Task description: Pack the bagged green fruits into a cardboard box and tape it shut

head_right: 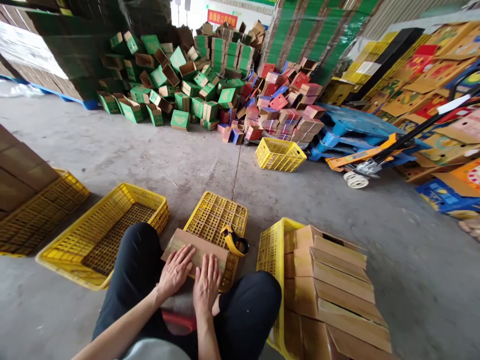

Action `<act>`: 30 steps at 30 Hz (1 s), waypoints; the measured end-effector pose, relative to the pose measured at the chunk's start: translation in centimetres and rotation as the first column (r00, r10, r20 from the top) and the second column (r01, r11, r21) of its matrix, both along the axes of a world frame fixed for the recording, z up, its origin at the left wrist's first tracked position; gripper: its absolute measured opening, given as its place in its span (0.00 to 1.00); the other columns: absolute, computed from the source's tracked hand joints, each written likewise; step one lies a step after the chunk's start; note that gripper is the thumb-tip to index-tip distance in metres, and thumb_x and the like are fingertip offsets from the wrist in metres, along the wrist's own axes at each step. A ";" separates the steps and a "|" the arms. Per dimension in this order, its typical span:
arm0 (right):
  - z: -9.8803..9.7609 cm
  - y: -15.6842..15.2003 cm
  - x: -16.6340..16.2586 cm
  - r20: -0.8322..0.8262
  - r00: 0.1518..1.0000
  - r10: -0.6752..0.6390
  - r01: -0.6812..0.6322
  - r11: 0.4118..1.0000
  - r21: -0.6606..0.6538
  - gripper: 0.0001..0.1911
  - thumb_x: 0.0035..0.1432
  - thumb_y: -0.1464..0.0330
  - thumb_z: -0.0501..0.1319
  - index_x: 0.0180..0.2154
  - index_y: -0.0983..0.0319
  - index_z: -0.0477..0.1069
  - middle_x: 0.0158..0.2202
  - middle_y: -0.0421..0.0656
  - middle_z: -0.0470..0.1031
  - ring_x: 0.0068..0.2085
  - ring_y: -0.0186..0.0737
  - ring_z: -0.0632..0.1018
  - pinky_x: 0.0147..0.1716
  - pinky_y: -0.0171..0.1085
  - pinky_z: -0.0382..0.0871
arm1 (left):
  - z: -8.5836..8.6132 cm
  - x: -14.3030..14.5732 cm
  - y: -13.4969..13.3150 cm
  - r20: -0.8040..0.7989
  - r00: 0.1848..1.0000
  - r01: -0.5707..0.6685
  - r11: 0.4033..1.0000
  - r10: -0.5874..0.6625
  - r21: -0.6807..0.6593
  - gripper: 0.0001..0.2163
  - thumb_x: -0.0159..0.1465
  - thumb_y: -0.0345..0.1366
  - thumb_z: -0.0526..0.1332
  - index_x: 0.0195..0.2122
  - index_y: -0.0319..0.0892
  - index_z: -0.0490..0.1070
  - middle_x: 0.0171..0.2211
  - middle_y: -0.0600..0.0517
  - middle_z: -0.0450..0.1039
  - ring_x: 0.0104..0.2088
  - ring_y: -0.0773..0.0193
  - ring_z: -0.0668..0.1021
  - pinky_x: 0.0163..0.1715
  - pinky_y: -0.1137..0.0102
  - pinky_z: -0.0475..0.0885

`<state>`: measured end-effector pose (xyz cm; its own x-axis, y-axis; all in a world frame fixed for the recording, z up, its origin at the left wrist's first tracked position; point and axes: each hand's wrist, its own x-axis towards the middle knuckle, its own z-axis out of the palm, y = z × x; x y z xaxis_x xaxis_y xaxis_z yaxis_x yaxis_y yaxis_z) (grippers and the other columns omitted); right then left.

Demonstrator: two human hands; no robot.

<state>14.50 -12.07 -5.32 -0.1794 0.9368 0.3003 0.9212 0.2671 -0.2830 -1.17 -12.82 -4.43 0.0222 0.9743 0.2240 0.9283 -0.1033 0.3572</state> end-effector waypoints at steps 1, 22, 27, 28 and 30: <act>0.1 0.0 -0.1 -0.002 1.000 -0.002 0.002 1.000 0.001 0.29 0.78 0.57 0.43 0.72 0.57 0.62 0.72 0.52 0.65 0.70 0.60 0.68 0.64 0.59 0.62 | -0.1 -0.3 0.0 0.003 1.000 -0.021 1.000 0.021 -0.003 0.25 0.76 0.37 0.51 0.73 0.50 0.62 0.73 0.48 0.62 0.71 0.53 0.66 0.69 0.55 0.61; 1.9 1.9 -5.4 0.066 0.988 0.140 -0.133 0.987 -0.094 0.29 0.71 0.74 0.49 0.70 0.62 0.65 0.66 0.54 0.71 0.64 0.55 0.70 0.66 0.55 0.63 | -0.1 -3.0 1.6 0.009 1.000 -0.025 0.996 0.024 0.085 0.23 0.73 0.34 0.57 0.68 0.48 0.71 0.65 0.41 0.70 0.66 0.47 0.68 0.66 0.53 0.65; 2.9 1.6 -5.0 0.095 0.991 0.091 -0.080 0.990 -0.113 0.26 0.74 0.68 0.49 0.70 0.58 0.65 0.67 0.52 0.71 0.62 0.55 0.72 0.62 0.55 0.65 | -0.6 -3.9 1.2 0.000 1.000 -0.026 0.994 0.026 0.103 0.22 0.75 0.38 0.54 0.69 0.48 0.69 0.66 0.43 0.70 0.68 0.48 0.67 0.66 0.54 0.65; 3.0 1.5 -4.8 0.099 0.993 0.070 -0.059 0.993 -0.107 0.26 0.75 0.67 0.49 0.70 0.57 0.65 0.67 0.52 0.71 0.62 0.56 0.73 0.61 0.55 0.65 | -0.6 -4.1 1.2 0.000 0.999 -0.037 0.995 0.037 0.096 0.22 0.76 0.39 0.54 0.69 0.49 0.69 0.67 0.43 0.69 0.69 0.48 0.67 0.66 0.53 0.64; 3.1 1.3 -3.8 0.111 0.993 0.034 -0.025 0.996 -0.084 0.26 0.76 0.64 0.49 0.70 0.55 0.65 0.67 0.52 0.71 0.62 0.58 0.73 0.61 0.57 0.65 | -0.5 -4.6 1.0 -0.001 0.998 -0.055 0.996 0.056 0.077 0.22 0.76 0.40 0.52 0.70 0.50 0.67 0.67 0.45 0.69 0.70 0.49 0.66 0.67 0.52 0.62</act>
<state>10.70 -10.78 -2.19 -0.2355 0.9513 0.1987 0.9404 0.2747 -0.2003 -5.77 -11.85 -4.89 -0.0306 0.9541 0.2978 0.9346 -0.0784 0.3471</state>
